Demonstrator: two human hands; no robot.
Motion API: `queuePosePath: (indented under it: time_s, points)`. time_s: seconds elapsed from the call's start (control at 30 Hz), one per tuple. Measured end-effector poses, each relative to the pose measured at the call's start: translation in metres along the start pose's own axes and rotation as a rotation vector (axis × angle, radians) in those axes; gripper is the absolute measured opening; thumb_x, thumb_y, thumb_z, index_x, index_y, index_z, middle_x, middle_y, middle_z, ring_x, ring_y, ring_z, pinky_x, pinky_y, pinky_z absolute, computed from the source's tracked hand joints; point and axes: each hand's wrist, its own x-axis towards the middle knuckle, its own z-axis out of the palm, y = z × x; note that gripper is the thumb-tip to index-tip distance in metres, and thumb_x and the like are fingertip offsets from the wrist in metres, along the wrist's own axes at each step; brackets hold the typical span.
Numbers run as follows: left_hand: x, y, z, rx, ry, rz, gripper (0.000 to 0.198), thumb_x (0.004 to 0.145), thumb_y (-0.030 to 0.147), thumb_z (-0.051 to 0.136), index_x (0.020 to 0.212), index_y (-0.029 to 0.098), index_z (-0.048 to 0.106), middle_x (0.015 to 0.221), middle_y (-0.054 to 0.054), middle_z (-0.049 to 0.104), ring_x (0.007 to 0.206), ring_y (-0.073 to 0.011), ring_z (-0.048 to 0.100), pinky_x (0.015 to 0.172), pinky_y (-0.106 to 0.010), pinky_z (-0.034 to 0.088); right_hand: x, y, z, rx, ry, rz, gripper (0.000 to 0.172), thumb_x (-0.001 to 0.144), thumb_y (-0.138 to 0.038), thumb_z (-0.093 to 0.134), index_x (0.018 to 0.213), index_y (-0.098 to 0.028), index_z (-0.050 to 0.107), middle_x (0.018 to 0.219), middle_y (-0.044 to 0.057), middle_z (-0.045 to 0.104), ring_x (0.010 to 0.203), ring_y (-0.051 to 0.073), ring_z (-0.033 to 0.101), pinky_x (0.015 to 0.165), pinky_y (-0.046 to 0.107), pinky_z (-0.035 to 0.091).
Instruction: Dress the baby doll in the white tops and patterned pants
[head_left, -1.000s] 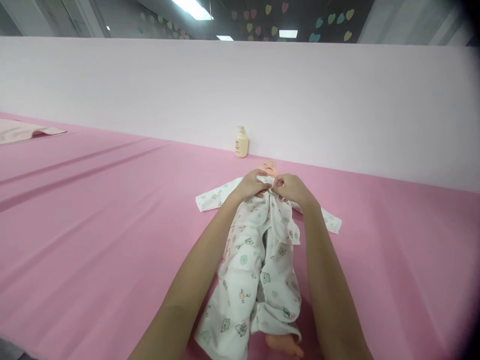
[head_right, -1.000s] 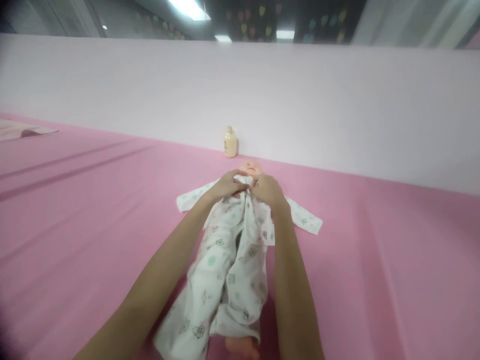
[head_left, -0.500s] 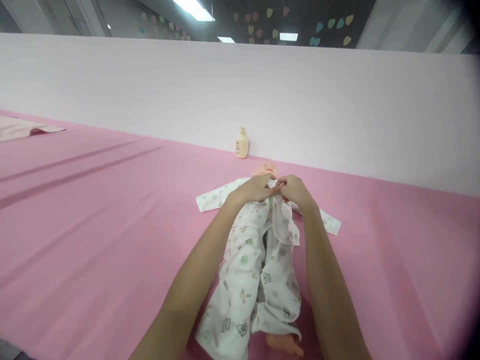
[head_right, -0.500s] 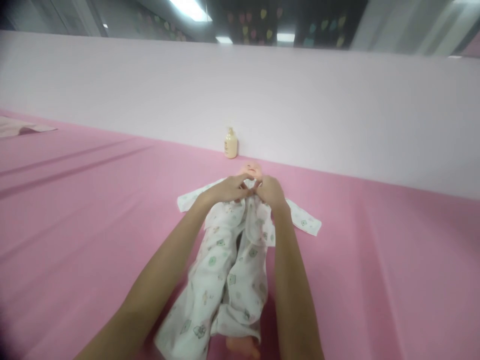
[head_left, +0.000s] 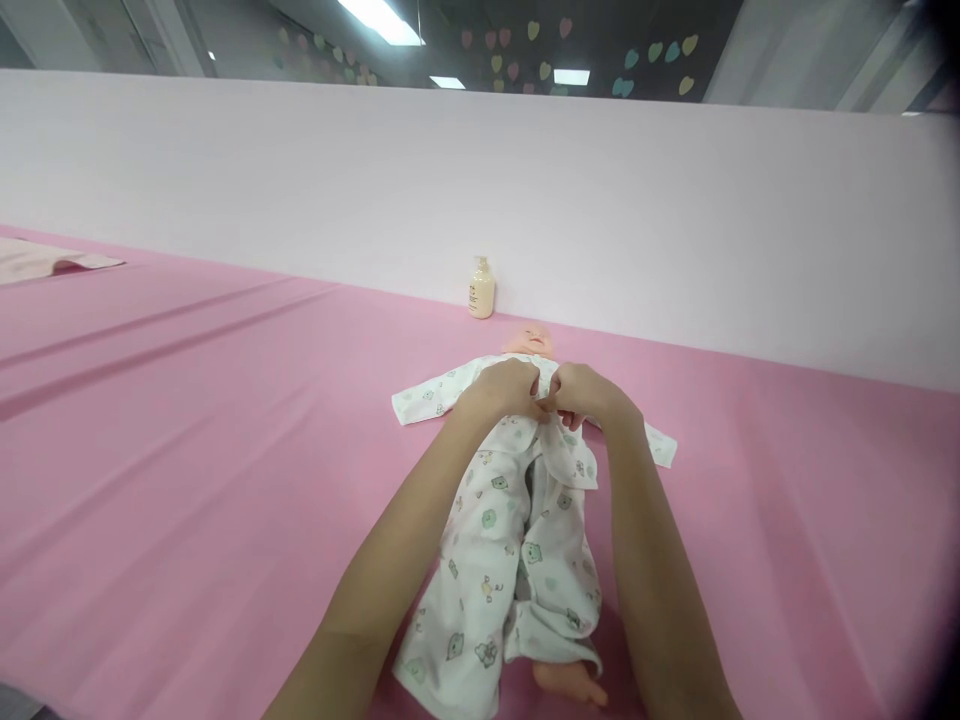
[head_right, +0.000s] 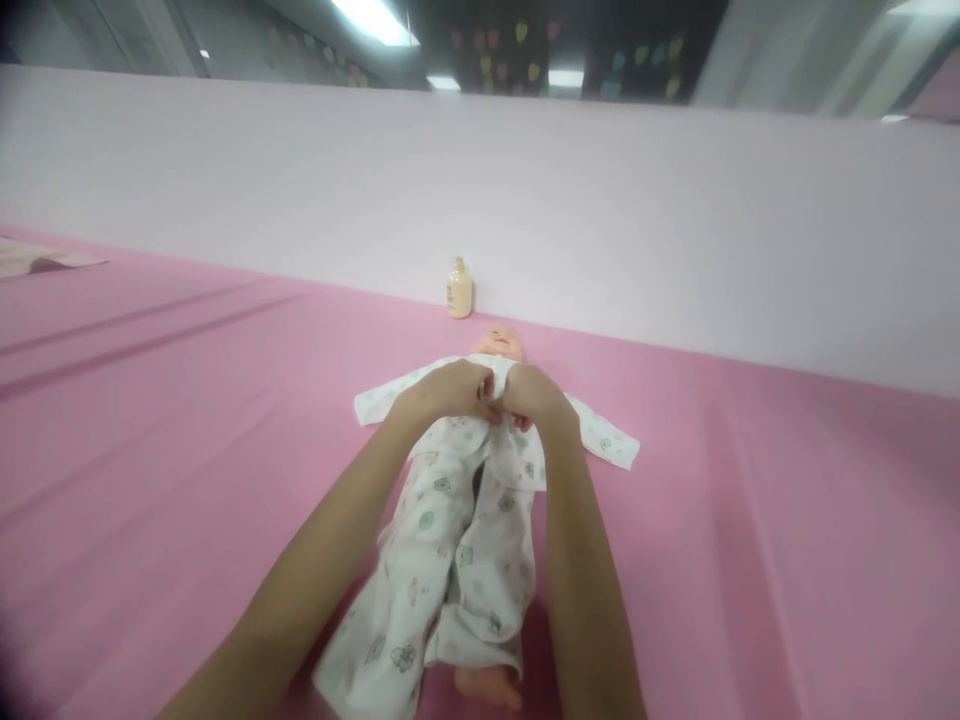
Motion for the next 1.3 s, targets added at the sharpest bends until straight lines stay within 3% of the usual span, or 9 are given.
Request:
queuePosePath:
  time_s: [0.37,0.5,0.63,0.73,0.83,0.9,1.07,1.2,1.3]
  points:
    - [0.003,-0.007,0.004,-0.026,-0.073,0.02,0.044,0.059,0.034,0.07,0.099,0.021,0.055,0.102,-0.006,0.064,0.085,-0.0238,0.062,0.058,-0.028,0.045,0.009,0.014,-0.001,0.082,-0.111,-0.07,0.009,0.068,-0.012,0.067,0.063,-0.015,0.06,0.066,0.005,0.067,0.057,0.018,0.066,0.051,0.023,0.051]
    - [-0.003,-0.01,-0.006,-0.111,-0.148,0.058,0.052,0.06,0.021,0.065,0.11,0.023,0.053,0.101,-0.005,0.066,0.084,-0.0211,0.064,0.058,-0.025,0.045,0.007,0.012,-0.003,0.106,-0.065,-0.086,0.007,0.071,-0.01,0.063,0.065,-0.014,0.063,0.067,0.006,0.066,0.057,0.016,0.065,0.051,0.023,0.051]
    - [-0.008,-0.013,-0.013,-0.243,-0.282,0.115,0.053,0.065,0.02,0.06,0.117,0.024,0.053,0.086,-0.001,0.069,0.076,-0.0174,0.065,0.06,-0.024,0.046,0.001,0.008,-0.007,0.096,0.107,-0.05,0.003,0.072,-0.015,0.063,0.07,-0.014,0.062,0.071,0.006,0.065,0.056,0.015,0.063,0.048,0.023,0.05]
    - [-0.006,-0.012,-0.01,-0.173,-0.189,0.071,0.04,0.067,0.02,0.058,0.107,0.023,0.059,0.092,-0.004,0.069,0.077,-0.0184,0.064,0.061,-0.025,0.047,-0.004,0.004,-0.009,0.058,0.131,-0.022,0.009,0.069,-0.019,0.067,0.067,-0.014,0.06,0.07,0.006,0.064,0.057,0.016,0.063,0.046,0.022,0.049]
    - [-0.002,-0.008,-0.004,-0.083,-0.058,0.049,0.027,0.068,0.021,0.058,0.094,0.022,0.064,0.101,-0.005,0.067,0.081,-0.0202,0.063,0.06,-0.026,0.046,-0.006,0.001,-0.007,0.073,-0.067,-0.103,0.006,0.066,-0.017,0.068,0.07,-0.016,0.064,0.072,0.005,0.065,0.06,0.016,0.064,0.046,0.022,0.049]
    - [-0.001,-0.005,-0.003,-0.059,-0.042,0.059,0.021,0.068,0.021,0.058,0.088,0.022,0.066,0.098,-0.006,0.067,0.08,-0.0203,0.062,0.059,-0.026,0.045,-0.006,-0.001,-0.004,0.063,-0.131,-0.135,0.008,0.065,-0.015,0.068,0.073,-0.017,0.065,0.07,0.004,0.064,0.06,0.016,0.063,0.047,0.022,0.048]
    - [-0.004,-0.003,-0.008,-0.041,-0.092,0.057,0.022,0.068,0.015,0.056,0.083,0.023,0.07,0.088,-0.004,0.068,0.072,-0.0189,0.061,0.059,-0.027,0.044,-0.004,-0.002,-0.002,-0.084,-0.036,-0.116,0.012,0.064,-0.02,0.068,0.076,-0.021,0.069,0.061,-0.001,0.057,0.048,0.012,0.053,0.045,0.023,0.04]
    - [-0.006,-0.005,-0.009,-0.069,-0.117,0.055,0.027,0.068,0.014,0.053,0.083,0.026,0.072,0.09,-0.003,0.069,0.074,-0.0185,0.061,0.06,-0.026,0.043,-0.001,0.002,-0.003,-0.11,0.046,-0.209,0.013,0.066,-0.026,0.065,0.078,-0.026,0.071,0.06,-0.003,0.051,0.055,0.011,0.046,0.048,0.022,0.032]
    - [-0.007,-0.005,-0.009,-0.086,-0.099,0.049,0.023,0.068,0.014,0.054,0.079,0.025,0.071,0.085,-0.003,0.069,0.071,-0.0177,0.06,0.057,-0.026,0.041,0.003,0.004,-0.001,-0.043,0.093,-0.195,0.012,0.071,-0.031,0.06,0.068,-0.022,0.067,0.061,-0.003,0.05,0.057,0.01,0.043,0.049,0.022,0.029]
